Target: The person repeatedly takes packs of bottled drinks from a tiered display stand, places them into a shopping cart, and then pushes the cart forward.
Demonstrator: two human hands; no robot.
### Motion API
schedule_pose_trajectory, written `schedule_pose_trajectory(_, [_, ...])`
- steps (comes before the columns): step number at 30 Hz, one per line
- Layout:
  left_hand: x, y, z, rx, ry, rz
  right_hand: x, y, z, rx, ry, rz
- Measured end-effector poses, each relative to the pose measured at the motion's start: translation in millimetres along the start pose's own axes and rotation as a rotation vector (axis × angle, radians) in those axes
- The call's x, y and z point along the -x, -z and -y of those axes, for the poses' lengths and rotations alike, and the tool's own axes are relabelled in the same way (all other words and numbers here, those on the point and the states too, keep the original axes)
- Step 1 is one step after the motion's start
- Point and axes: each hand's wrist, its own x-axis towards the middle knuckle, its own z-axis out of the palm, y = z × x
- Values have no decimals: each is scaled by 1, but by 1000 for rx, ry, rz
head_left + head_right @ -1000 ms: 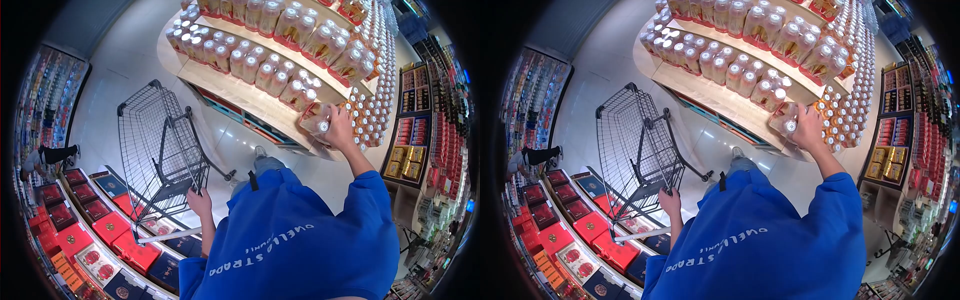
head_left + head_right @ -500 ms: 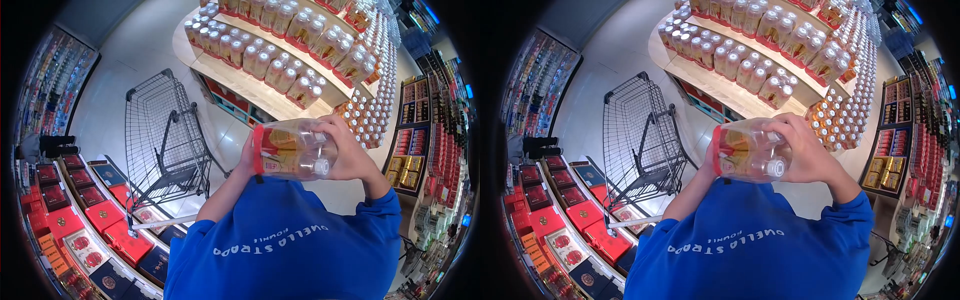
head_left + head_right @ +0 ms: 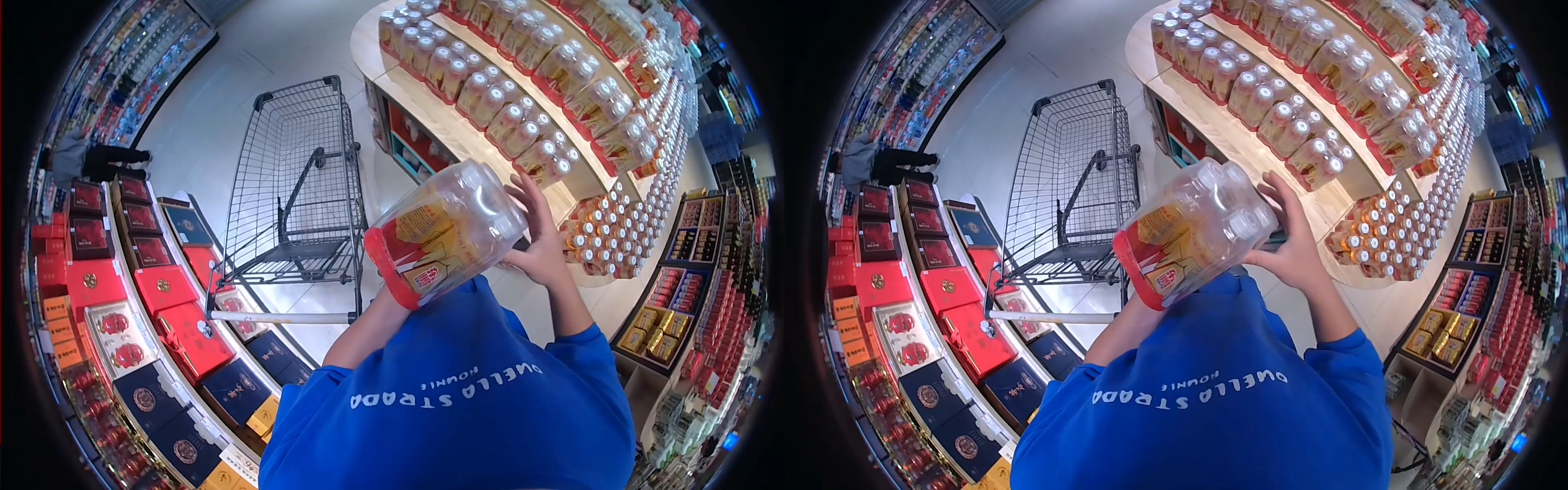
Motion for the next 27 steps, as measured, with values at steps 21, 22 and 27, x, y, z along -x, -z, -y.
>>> schedule_pose_trajectory(21, [118, -47, -52, -12, -682, -384, 6, -130, -27, -598, 178, 211])
schedule_pose_trajectory(22, [122, -51, -66, 43, -409, -374, -1, -138, -7, -455, 300, 234])
schedule_pose_trajectory(27, [156, 33, -63, 137, -464, -118, -3, -162, 42, -249, 199, 409])
